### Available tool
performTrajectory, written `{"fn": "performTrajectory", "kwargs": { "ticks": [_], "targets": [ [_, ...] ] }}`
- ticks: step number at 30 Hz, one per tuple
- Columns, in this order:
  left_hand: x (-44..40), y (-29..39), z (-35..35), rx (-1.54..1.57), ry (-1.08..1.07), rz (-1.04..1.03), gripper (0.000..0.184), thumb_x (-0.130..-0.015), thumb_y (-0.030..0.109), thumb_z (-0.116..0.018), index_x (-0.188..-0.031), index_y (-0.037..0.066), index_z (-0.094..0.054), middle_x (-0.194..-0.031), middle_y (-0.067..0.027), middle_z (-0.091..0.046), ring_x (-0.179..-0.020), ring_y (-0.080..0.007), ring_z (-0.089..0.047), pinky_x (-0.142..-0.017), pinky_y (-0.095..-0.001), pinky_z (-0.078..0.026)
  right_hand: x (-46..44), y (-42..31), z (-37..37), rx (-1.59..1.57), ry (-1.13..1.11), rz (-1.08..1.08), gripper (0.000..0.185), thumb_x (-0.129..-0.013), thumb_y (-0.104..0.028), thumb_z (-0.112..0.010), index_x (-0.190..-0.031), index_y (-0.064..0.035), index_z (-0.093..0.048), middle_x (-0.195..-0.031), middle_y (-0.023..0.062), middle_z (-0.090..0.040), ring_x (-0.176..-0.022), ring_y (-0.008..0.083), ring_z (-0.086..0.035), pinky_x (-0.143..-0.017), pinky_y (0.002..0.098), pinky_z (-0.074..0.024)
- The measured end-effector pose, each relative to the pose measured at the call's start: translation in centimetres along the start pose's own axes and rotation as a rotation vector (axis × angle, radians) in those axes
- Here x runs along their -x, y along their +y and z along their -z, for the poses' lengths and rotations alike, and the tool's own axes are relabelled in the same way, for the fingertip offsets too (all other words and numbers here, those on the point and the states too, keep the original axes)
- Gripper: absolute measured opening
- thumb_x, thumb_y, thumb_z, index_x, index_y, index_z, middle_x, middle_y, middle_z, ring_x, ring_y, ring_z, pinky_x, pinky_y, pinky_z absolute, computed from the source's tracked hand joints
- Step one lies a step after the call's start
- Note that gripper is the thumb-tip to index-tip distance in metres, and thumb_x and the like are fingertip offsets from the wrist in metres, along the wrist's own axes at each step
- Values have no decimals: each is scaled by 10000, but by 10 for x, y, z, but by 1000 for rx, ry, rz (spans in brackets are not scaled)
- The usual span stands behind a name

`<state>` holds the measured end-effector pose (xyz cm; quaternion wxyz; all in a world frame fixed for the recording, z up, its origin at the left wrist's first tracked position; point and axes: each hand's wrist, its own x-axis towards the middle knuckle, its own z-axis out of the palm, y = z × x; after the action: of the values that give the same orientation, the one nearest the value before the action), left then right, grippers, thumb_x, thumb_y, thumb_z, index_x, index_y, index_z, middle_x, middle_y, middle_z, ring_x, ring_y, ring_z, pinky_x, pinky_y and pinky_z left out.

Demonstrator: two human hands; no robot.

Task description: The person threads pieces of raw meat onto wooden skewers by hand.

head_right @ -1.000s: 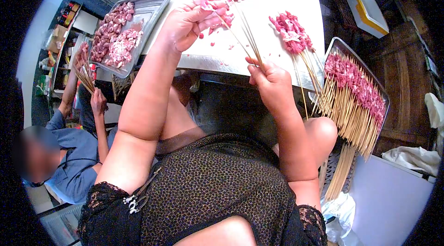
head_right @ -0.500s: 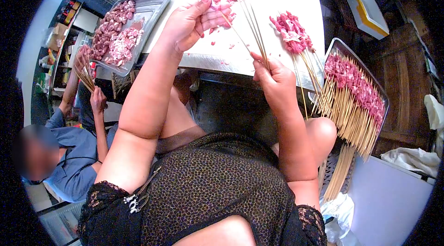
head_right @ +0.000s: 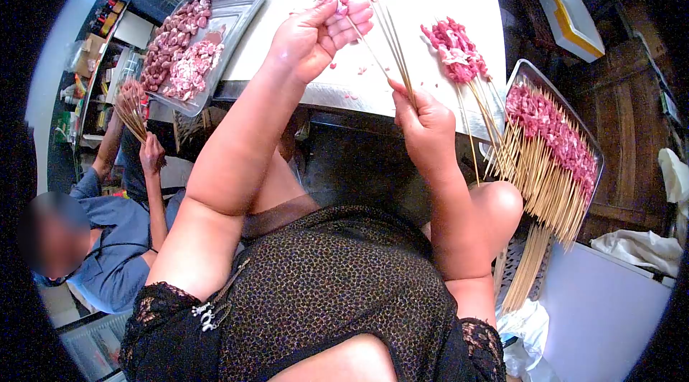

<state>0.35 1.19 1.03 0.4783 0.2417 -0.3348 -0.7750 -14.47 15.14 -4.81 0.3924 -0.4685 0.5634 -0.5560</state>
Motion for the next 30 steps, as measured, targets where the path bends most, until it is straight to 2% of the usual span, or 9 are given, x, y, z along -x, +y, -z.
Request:
{"fn": "performTrajectory", "kwargs": {
  "ticks": [7,10,12,15,17,20,23,28,30],
  "targets": [
    [2,-5,-7,-18,-13,26,220,-939,130,-423,-1060,-39,-494,-1093,-280,-561,-1014,-370,-579,-916,-480,-471,1,-4,-3,-36,31,37,208,-869,-57,-566,-1059,-20,-643,-628,-40,-497,-547,34,-442,-511,186,-376],
    [1,-9,0,-65,-58,52,271,-947,170,-420,-1103,-43,-484,-1099,-267,-567,-1024,-344,-582,-893,-430,-490,0,2,-1,-32,58,25,213,-871,-71,-569,-1064,-13,-639,-628,-40,-498,-547,33,-444,-512,186,-376],
    [2,-11,7,-227,-237,181,341,-955,225,-413,-1151,-48,-467,-1109,-247,-572,-1034,-312,-584,-871,-388,-498,-1,-1,1,-35,86,35,214,-871,-83,-573,-1063,-16,-641,-628,-37,-502,-549,35,-448,-514,189,-377],
    [5,-12,8,-331,-191,220,395,-955,268,-415,-1184,-52,-451,-1121,-231,-574,-1046,-290,-581,-866,-373,-494,-2,-2,3,39,151,70,213,-865,-110,-591,-1055,-33,-651,-619,-27,-504,-556,42,-456,-520,195,-384],
    [3,-9,8,-303,-171,190,404,-956,287,-408,-1177,-47,-457,-1126,-230,-570,-1057,-296,-574,-890,-390,-481,-2,1,5,122,190,130,206,-858,-113,-601,-1045,-47,-658,-611,-20,-499,-555,48,-454,-525,204,-388],
    [1,-5,5,-55,-91,87,370,-953,271,-422,-1143,-38,-493,-1092,-224,-586,-1018,-303,-591,-886,-413,-489,-1,3,5,179,165,194,197,-855,-125,-608,-1028,-46,-661,-609,-12,-509,-560,51,-453,-528,212,-390],
    [-2,0,3,-145,12,-37,322,-945,228,-447,-1115,-37,-518,-1062,-215,-600,-968,-300,-613,-846,-400,-517,2,-2,3,256,124,182,187,-851,-133,-614,-1008,-44,-663,-608,9,-522,-562,66,-462,-531,227,-396],
    [-6,5,13,-180,-6,-53,289,-936,180,-463,-1106,-45,-526,-1034,-200,-611,-923,-293,-628,-826,-388,-531,2,5,1,262,117,204,191,-839,-127,-620,-1013,-59,-661,-602,40,-522,-557,94,-484,-537,240,-404],
    [-4,5,12,-200,-1,-40,288,-937,172,-458,-1107,-50,-523,-1030,-198,-612,-917,-293,-628,-833,-392,-529,2,-2,3,304,63,153,216,-870,-95,-589,-1067,-29,-647,-664,-31,-517,-600,38,-464,-547,185,-376]
  ]
}}
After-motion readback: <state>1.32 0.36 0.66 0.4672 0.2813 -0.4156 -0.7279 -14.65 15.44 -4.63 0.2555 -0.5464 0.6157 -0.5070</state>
